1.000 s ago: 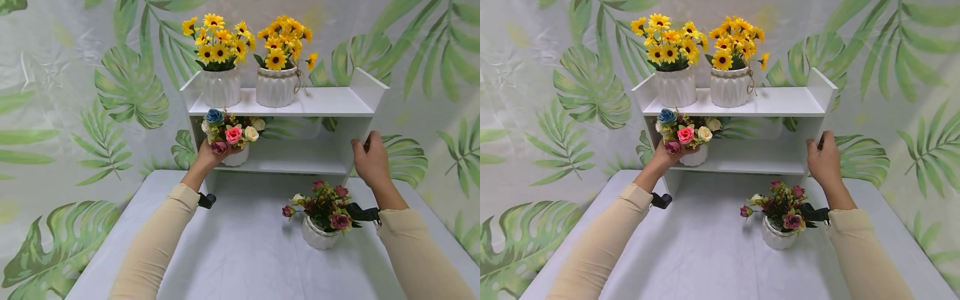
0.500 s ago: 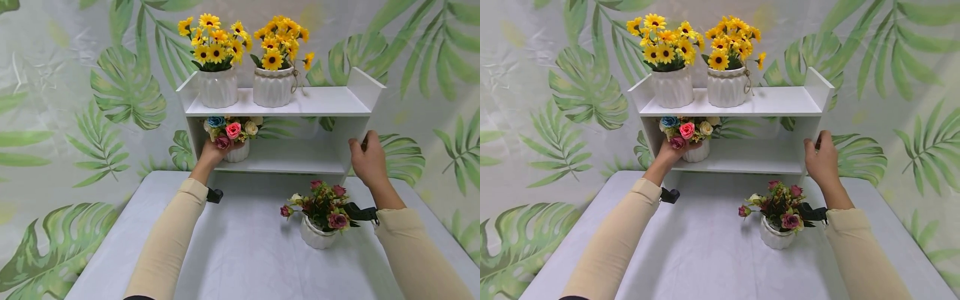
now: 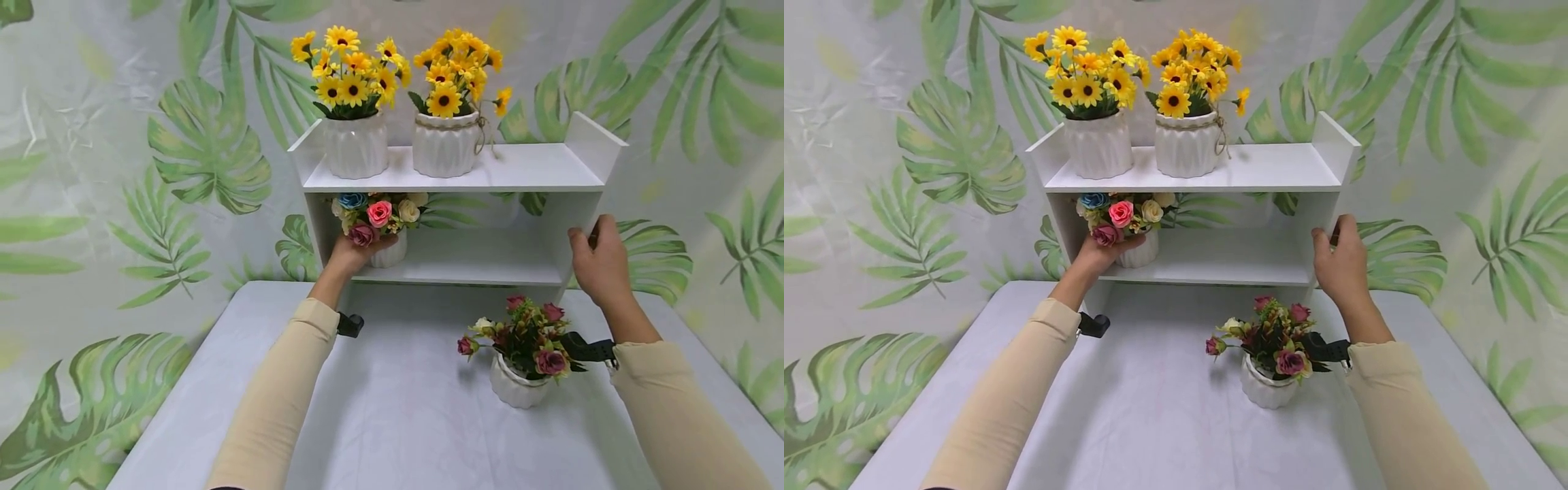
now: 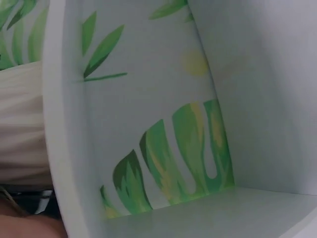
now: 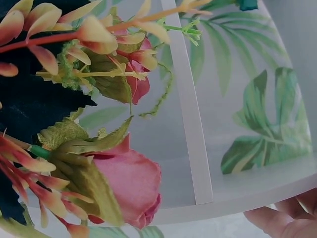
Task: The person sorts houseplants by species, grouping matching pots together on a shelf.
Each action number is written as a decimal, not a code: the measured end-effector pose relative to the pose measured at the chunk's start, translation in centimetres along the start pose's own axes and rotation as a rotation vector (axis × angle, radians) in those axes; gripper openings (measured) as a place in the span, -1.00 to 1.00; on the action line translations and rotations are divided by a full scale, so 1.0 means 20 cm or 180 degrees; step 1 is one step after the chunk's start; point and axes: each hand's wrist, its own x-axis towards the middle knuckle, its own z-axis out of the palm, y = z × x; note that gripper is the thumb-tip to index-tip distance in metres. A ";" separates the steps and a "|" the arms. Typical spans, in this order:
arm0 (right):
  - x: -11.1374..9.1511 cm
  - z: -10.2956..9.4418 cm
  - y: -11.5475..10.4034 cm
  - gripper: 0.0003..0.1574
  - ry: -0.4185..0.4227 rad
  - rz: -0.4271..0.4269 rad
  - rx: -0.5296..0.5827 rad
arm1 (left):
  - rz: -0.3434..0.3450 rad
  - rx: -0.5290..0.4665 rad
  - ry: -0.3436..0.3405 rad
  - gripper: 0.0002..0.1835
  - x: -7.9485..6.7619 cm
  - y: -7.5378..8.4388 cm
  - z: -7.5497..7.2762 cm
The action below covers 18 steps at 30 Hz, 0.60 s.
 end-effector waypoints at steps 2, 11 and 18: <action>0.00 0.01 0.00 -0.27 -0.0003 -0.0002 -0.0002 | -0.0004 0.0075 0.0050 -0.12 -0.02 0.00 0.00; 0.01 0.00 0.01 -0.26 0.0005 0.0045 -0.0030 | 0.0169 0.0796 0.0249 -0.13 -0.21 -0.04 0.04; 0.01 0.00 0.01 -0.26 -0.0022 0.0030 -0.0019 | 0.0729 0.0512 0.0966 -0.17 -0.42 -0.09 0.09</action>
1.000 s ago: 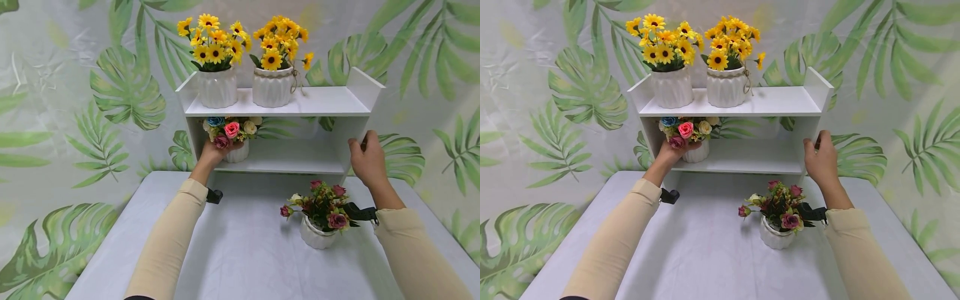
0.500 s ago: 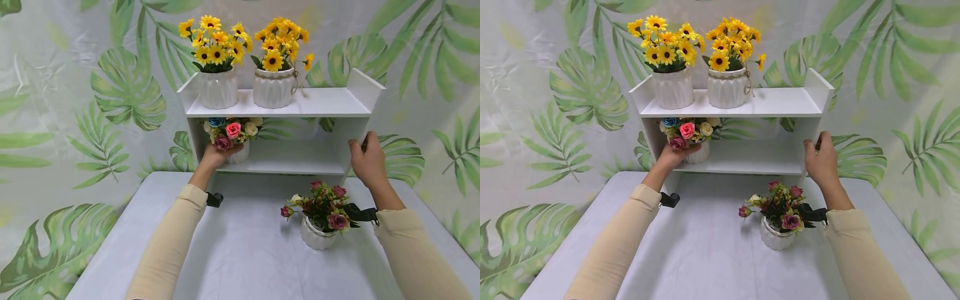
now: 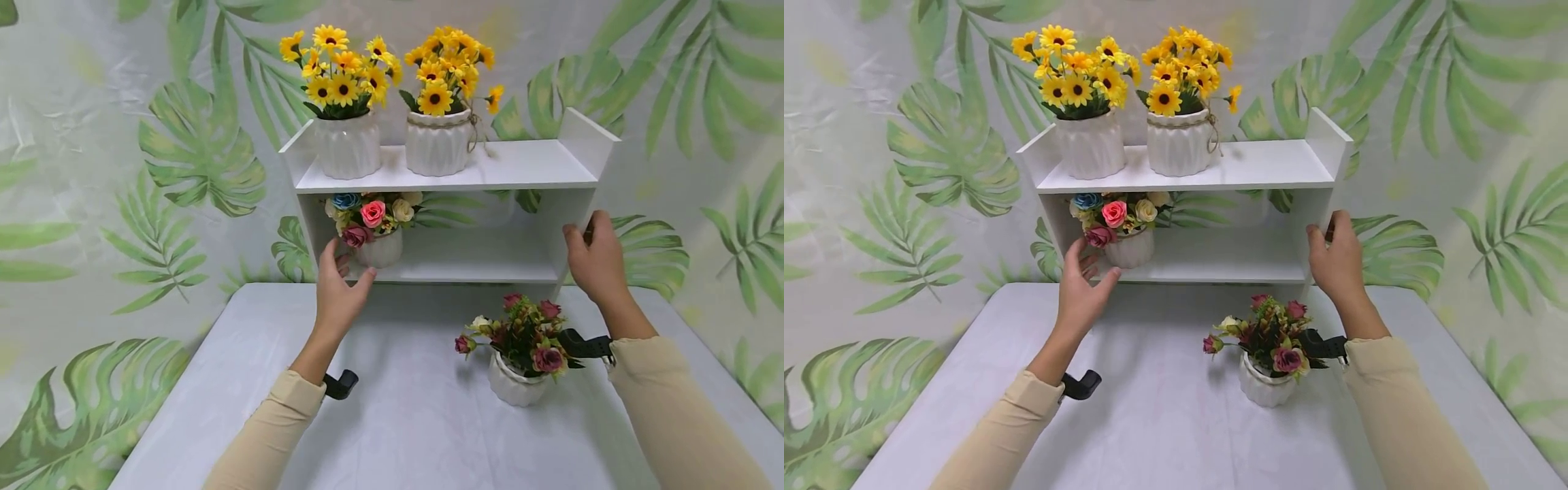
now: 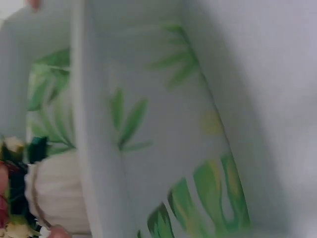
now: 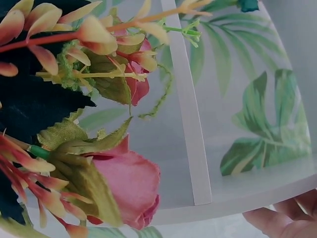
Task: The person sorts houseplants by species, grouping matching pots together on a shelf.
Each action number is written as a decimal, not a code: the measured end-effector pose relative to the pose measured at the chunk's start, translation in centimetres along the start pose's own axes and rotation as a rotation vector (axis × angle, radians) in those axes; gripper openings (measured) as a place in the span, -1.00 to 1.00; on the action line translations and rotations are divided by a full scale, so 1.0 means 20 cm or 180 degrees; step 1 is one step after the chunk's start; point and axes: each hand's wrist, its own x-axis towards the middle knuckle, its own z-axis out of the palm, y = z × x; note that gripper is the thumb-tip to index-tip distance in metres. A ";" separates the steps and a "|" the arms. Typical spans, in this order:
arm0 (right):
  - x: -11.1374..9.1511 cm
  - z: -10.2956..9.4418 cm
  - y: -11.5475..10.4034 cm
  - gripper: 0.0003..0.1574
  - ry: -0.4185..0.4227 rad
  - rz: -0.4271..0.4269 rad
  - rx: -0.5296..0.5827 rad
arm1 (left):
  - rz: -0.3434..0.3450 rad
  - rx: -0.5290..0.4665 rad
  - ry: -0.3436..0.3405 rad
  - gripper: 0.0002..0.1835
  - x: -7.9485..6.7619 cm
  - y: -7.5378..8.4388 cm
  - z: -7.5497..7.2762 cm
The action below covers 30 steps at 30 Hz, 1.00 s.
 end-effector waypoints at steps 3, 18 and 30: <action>0.00 0.00 -0.01 -0.25 -0.0028 0.0004 0.0019 | 0.0230 -0.0348 0.0237 -0.51 -0.08 0.01 0.03; -0.01 0.00 -0.02 -0.23 -0.0065 0.0124 0.0138 | -0.0220 -0.0320 -0.2263 -0.79 -0.39 -0.02 0.39; -0.01 -0.01 -0.03 -0.23 -0.0082 0.0092 0.0113 | -0.0490 0.0008 -0.2894 -0.28 -0.52 -0.05 0.70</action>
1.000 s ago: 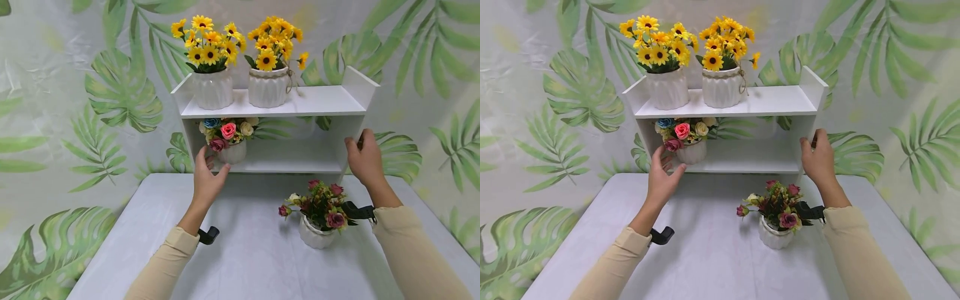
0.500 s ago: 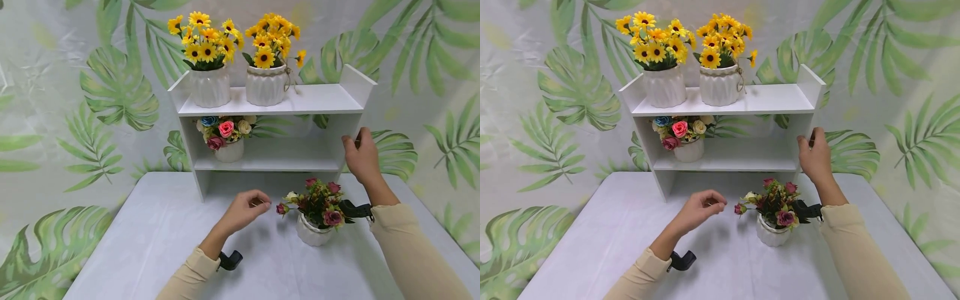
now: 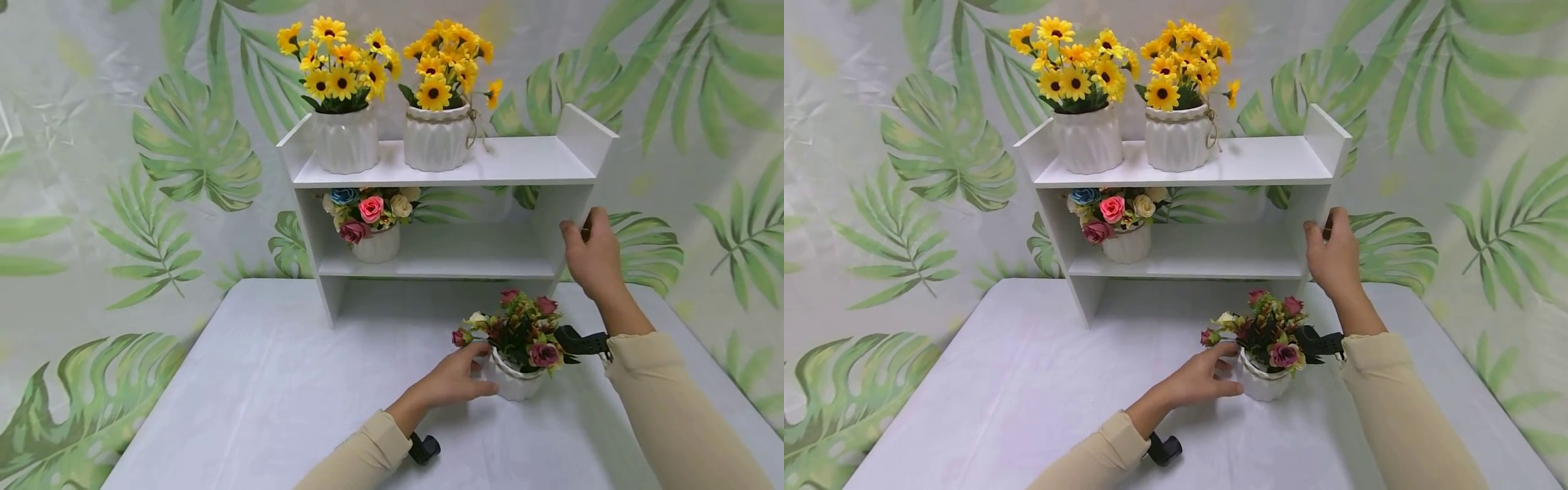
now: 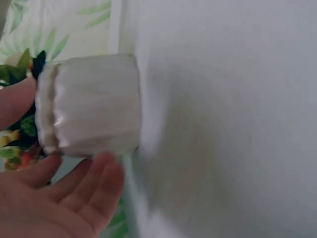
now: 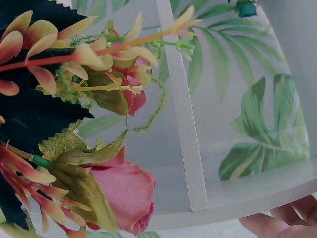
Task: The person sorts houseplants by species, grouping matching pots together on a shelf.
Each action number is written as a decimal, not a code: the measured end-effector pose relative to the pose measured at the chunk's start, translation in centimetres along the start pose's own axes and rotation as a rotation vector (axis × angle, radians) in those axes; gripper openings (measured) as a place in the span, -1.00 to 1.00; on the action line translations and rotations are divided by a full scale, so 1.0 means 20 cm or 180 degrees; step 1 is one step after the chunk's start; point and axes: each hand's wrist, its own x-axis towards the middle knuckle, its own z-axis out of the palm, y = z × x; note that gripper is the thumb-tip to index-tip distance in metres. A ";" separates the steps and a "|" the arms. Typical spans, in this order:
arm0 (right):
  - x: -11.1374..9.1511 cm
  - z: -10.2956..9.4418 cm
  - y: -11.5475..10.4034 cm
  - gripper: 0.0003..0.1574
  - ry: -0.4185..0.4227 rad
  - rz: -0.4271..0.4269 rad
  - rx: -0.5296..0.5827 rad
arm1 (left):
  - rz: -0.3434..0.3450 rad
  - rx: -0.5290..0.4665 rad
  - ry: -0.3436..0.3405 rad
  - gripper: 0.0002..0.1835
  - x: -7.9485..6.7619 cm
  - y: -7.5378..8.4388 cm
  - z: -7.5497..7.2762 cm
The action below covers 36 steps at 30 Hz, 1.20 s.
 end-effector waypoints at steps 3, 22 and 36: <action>0.00 0.00 0.00 -0.23 0.0019 -0.0001 -0.0033 | -0.0102 -0.0226 0.0113 -0.21 0.06 -0.01 0.03; -0.01 0.03 -0.01 -0.32 0.0197 -0.0125 -0.0071 | -0.0089 -0.0730 -0.0018 -0.14 0.26 -0.02 0.11; -0.01 0.03 0.00 -0.34 0.0243 -0.0114 -0.0041 | -0.0110 -0.0886 0.0187 -0.30 0.25 0.00 0.15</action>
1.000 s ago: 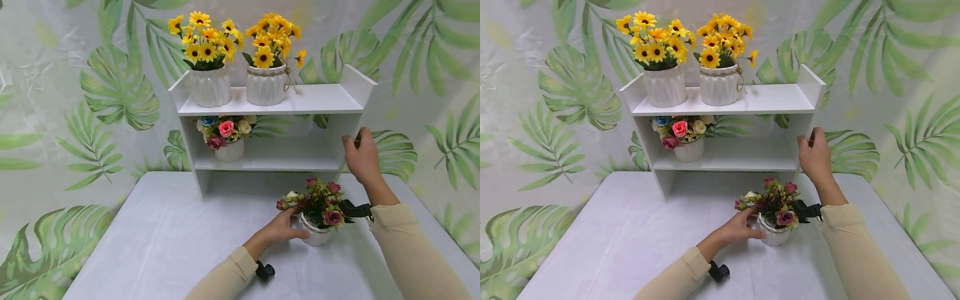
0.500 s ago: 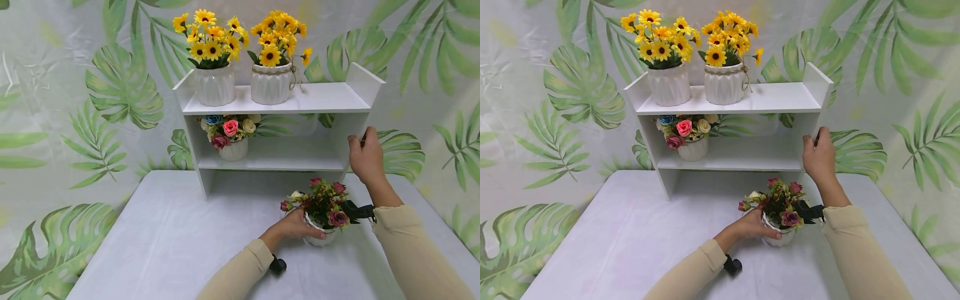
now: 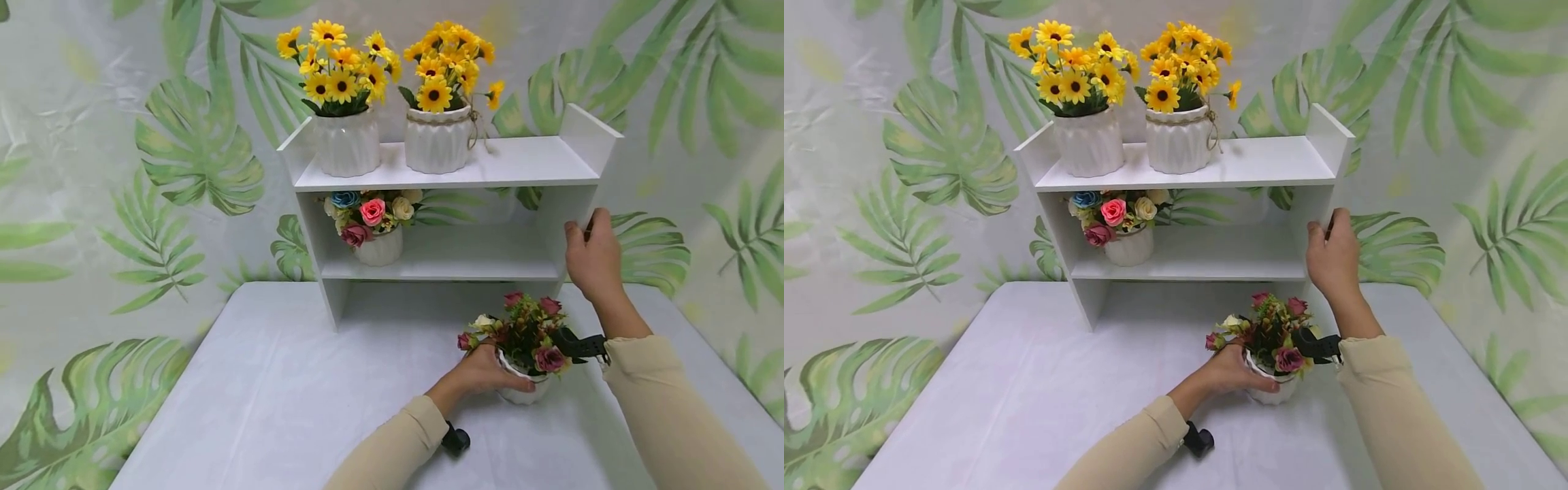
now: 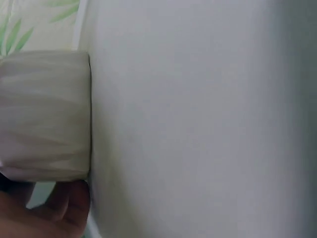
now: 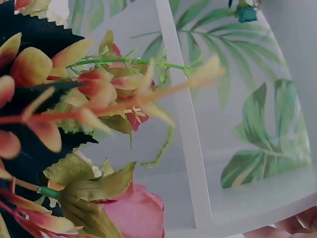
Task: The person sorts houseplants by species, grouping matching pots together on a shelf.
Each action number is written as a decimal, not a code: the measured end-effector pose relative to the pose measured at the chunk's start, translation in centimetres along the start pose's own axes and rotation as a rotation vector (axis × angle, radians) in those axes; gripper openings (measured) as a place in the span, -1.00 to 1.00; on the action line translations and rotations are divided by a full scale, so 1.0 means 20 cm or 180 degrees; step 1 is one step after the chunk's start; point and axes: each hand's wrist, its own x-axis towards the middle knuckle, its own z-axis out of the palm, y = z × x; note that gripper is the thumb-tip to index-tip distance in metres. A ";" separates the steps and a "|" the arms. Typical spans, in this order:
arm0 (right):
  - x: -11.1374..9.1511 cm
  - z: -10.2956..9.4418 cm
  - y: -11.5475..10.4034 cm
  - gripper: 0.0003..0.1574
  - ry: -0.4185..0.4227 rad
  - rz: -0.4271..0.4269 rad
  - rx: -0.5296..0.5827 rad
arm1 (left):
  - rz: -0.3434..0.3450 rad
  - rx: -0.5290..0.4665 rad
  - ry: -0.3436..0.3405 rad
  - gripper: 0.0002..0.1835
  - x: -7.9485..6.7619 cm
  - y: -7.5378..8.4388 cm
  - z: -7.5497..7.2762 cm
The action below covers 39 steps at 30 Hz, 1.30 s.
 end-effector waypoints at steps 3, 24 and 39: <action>0.00 0.00 -0.01 -0.34 -0.0028 0.0022 -0.0012 | -0.0105 0.0099 0.0107 -0.36 -0.01 0.01 0.02; 0.02 -0.01 -0.01 -0.33 -0.0090 0.0109 -0.0043 | -0.0017 0.0891 0.0502 -0.12 -0.25 0.17 -0.36; 0.02 -0.02 -0.03 -0.30 -0.0103 0.0236 -0.0030 | 0.0388 0.1066 0.0580 -0.11 -0.29 0.62 -0.58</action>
